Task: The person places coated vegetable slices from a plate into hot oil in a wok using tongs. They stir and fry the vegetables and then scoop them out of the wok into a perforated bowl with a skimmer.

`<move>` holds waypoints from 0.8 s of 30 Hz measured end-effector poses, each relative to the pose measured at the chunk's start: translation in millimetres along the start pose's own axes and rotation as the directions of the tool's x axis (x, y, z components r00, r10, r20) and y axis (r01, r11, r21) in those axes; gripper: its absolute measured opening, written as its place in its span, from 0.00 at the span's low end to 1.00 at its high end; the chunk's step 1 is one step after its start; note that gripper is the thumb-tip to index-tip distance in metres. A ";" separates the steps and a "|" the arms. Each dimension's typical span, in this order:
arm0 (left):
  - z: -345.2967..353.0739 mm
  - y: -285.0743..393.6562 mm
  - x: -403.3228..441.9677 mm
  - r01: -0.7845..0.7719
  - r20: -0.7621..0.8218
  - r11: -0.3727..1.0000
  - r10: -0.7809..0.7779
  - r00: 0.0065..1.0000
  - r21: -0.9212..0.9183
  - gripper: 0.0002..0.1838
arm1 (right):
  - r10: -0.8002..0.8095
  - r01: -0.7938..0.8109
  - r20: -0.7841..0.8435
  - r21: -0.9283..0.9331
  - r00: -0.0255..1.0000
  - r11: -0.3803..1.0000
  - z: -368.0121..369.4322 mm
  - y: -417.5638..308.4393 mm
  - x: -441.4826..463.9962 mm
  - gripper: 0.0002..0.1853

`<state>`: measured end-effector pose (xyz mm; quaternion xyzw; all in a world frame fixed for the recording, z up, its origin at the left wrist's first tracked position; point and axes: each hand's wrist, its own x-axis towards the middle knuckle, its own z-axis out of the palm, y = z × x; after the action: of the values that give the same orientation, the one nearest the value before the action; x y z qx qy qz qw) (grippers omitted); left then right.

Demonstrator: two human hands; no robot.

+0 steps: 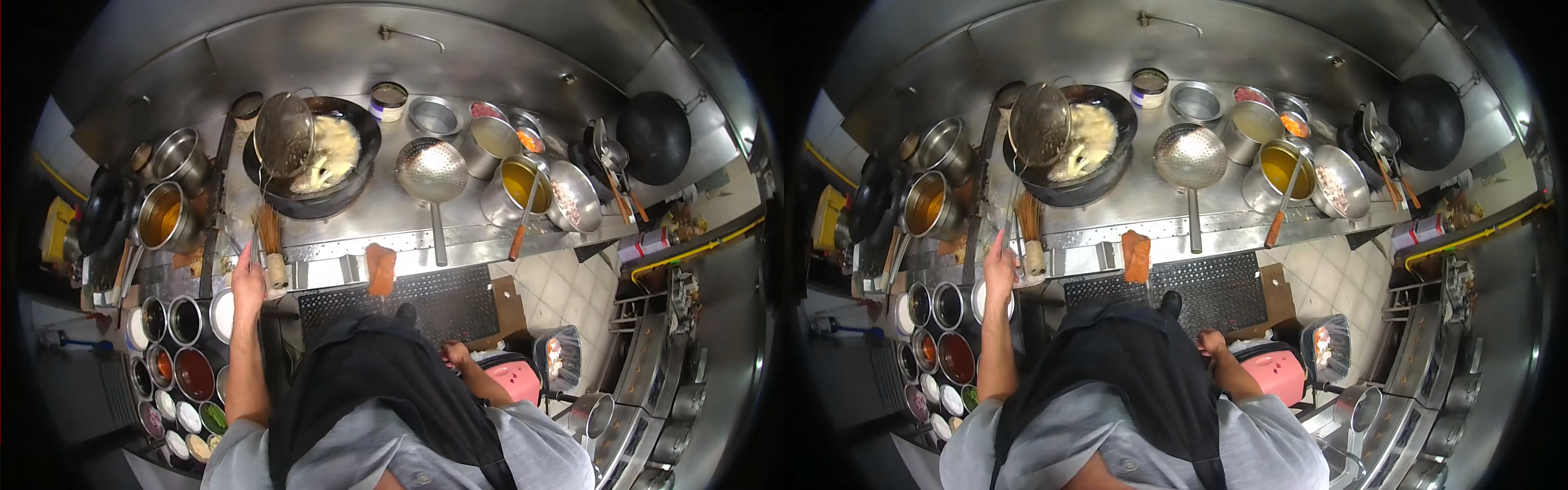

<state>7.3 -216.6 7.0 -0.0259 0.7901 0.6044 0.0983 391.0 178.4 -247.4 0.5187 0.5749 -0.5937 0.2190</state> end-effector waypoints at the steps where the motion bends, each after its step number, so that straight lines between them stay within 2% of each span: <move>1: -2.8 -2.3 6.4 -0.025 -0.014 1.000 0.025 1.000 -0.004 0.29 | -0.003 0.003 -0.011 0.031 1.000 1.000 1.1 0.8 -3.0 0.18; 2: -3.9 -2.5 11.5 -0.060 -0.062 0.998 0.060 0.996 0.005 0.29 | -0.006 0.007 -0.021 0.062 1.000 0.998 2.4 0.4 -5.1 0.18; 5: -17.1 -8.4 40.6 -0.222 -0.107 0.941 0.256 0.961 0.255 0.28 | -0.033 0.028 -0.024 -0.175 0.999 0.984 4.0 -16.1 -26.7 0.16; 6: -18.6 -14.1 53.1 -0.315 -0.144 0.886 0.379 0.914 0.340 0.28 | -0.034 0.032 -0.028 -0.061 0.999 0.998 4.9 -13.5 -27.0 0.19; 8: -20.6 -23.2 74.5 -0.457 -0.174 0.728 0.609 0.774 0.511 0.27 | -0.026 0.025 -0.025 -0.033 0.999 0.999 2.3 -2.7 -17.8 0.18; 12: -15.4 3.6 79.0 -0.200 -0.201 0.838 0.340 0.919 0.507 0.27 | 0.026 -0.023 -0.108 0.037 0.994 0.999 2.7 10.6 -6.8 0.17; 15: -5.2 -27.0 106.9 -0.228 -0.174 0.805 0.376 0.910 0.548 0.28 | -0.147 0.142 -0.002 -0.260 0.989 0.955 -5.1 23.5 2.9 0.17; 16: -1.6 -63.9 132.9 -0.330 -0.131 0.701 0.517 0.846 0.632 0.30 | -0.185 0.188 0.041 -0.322 0.982 0.928 -8.4 27.3 7.7 0.16; 17: 5.4 -53.1 130.2 -0.222 -0.146 0.860 0.319 0.936 0.461 0.31 | -0.198 0.216 0.085 -0.340 0.976 0.916 -11.7 30.1 12.7 0.15; 18: 18.2 -32.2 120.7 -0.075 -0.115 0.959 0.110 0.987 0.273 0.31 | -0.212 0.238 0.111 -0.350 0.971 0.906 -12.6 34.0 17.5 0.15; 19: 26.0 -19.6 116.6 0.098 -0.040 0.992 -0.095 0.995 0.085 0.32 | -0.226 0.261 0.136 -0.359 0.965 0.896 -13.5 37.7 22.1 0.14; 23: 45.2 -19.5 132.9 0.242 0.170 0.947 -0.208 0.963 -0.211 0.34 | -0.274 0.289 0.093 -0.287 0.957 0.913 -11.9 43.0 28.9 0.11; 24: 49.6 -15.8 133.3 0.267 0.201 0.938 -0.223 0.954 -0.223 0.35 | -0.280 0.295 0.094 -0.272 0.955 0.916 -13.1 46.1 30.6 0.12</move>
<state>-114.5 -162.7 -45.3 -0.0840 0.6874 0.6813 0.2372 424.0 189.4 -292.2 0.3757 0.7179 -0.5446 0.2166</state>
